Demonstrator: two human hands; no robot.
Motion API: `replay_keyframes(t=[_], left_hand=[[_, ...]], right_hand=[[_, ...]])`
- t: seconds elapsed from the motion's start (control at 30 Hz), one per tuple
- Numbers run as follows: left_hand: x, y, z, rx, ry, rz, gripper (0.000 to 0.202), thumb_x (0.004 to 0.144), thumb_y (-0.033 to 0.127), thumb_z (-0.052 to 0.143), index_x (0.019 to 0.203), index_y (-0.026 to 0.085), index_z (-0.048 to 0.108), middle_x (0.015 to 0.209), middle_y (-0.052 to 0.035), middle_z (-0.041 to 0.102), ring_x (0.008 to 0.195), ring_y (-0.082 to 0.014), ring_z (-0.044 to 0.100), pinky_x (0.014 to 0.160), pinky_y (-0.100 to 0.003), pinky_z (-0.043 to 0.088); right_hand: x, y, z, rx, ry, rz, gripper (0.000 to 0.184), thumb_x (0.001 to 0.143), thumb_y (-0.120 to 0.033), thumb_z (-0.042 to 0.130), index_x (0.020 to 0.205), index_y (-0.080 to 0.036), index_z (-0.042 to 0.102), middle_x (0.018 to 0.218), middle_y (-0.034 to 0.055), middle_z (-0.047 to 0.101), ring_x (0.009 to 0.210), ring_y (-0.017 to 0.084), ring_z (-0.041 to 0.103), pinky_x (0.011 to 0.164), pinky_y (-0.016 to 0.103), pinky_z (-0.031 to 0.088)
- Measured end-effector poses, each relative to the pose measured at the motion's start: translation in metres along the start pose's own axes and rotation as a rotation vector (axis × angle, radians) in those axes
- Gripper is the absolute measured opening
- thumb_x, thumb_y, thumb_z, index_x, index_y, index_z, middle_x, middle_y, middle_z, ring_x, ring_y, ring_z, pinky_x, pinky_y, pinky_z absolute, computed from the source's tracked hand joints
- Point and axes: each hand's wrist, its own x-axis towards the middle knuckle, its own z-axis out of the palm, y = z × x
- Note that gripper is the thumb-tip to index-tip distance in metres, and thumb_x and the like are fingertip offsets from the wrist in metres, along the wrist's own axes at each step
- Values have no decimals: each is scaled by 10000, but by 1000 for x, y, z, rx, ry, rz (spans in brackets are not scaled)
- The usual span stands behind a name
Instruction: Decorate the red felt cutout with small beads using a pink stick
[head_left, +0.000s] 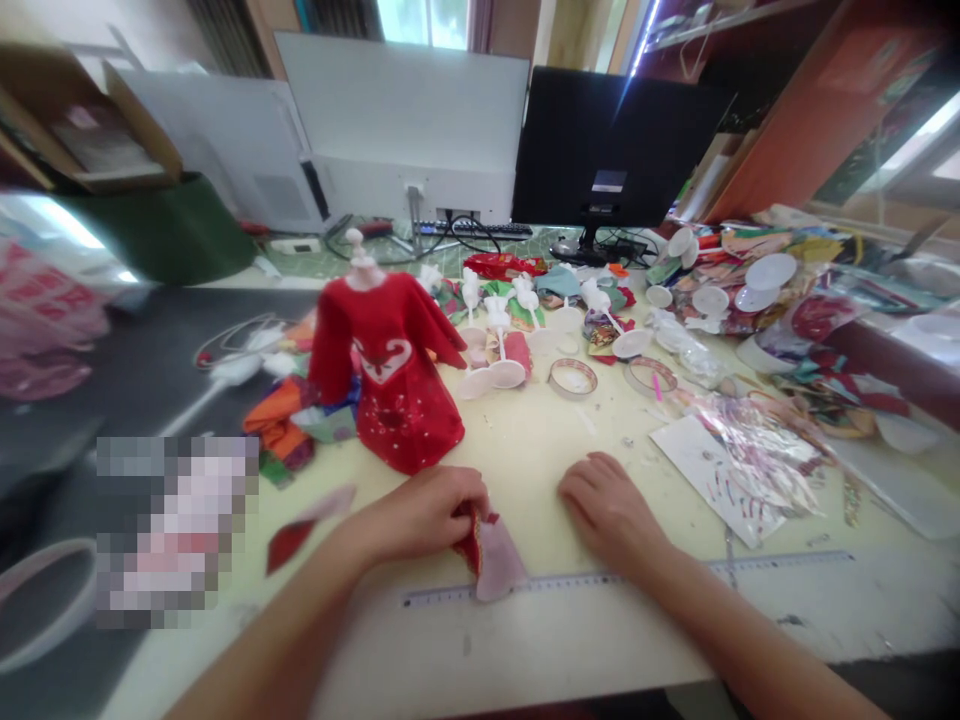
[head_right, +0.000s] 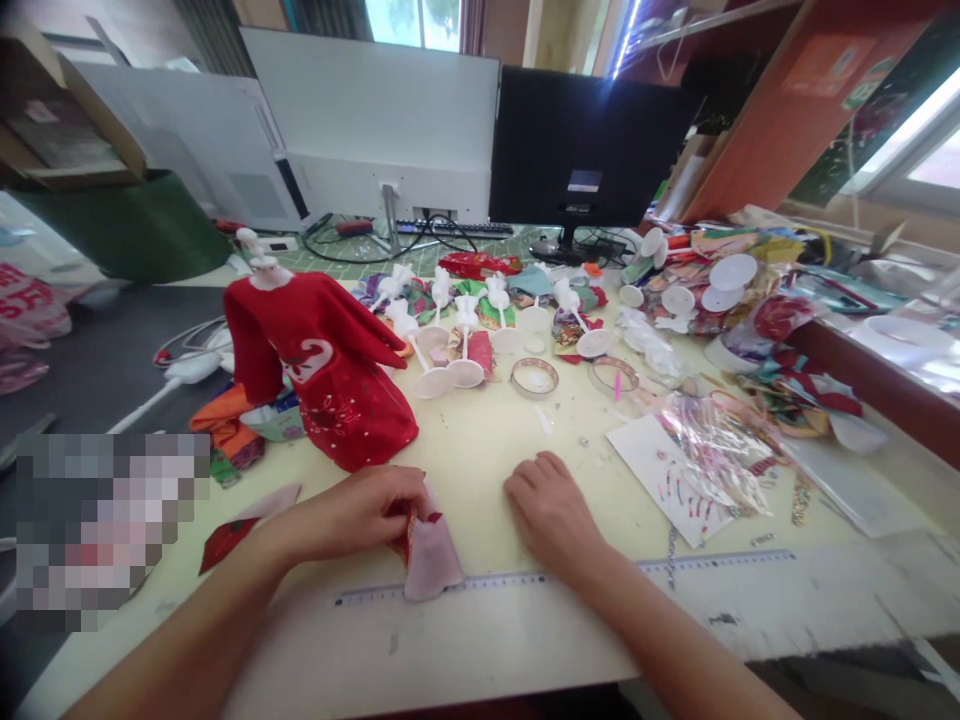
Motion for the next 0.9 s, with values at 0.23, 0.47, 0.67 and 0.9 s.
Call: replay_keyframes(t=[0.23,0.47,0.67,0.9], left_hand=[[-2,0,0,-8,-9,-7,207,717,78,483,811,191,628,877,2,636,787,-132,580,681,-203,421],[-12,5,-13,-12,-63,-8,260,715,61,460,822,211,644,884,33,661,825,-122,593,693,-188,412],[-15,9,-16,25,-66,2,242,745,88,473,846,211,656,850,31,663,790,-116,593,706,-190,408],[-14,5,-13,71,-33,-6,208,758,122,471,804,215,652,796,32,666,741,-116,593,671,-192,402]], right_hand=[[-1,3,-9,36,-16,22,179,872,-110,413,810,-178,566,771,58,564,760,179,493,778,375,421],[7,12,-9,-179,33,76,206,871,-100,417,775,-162,588,746,80,579,740,199,490,805,412,414],[23,-34,8,-20,-129,-237,272,886,-118,400,1087,-174,573,1155,74,619,1042,211,516,1042,459,289],[30,-18,20,-128,-229,-160,382,919,-283,388,1253,-146,513,1339,96,514,1255,265,407,1069,517,255]])
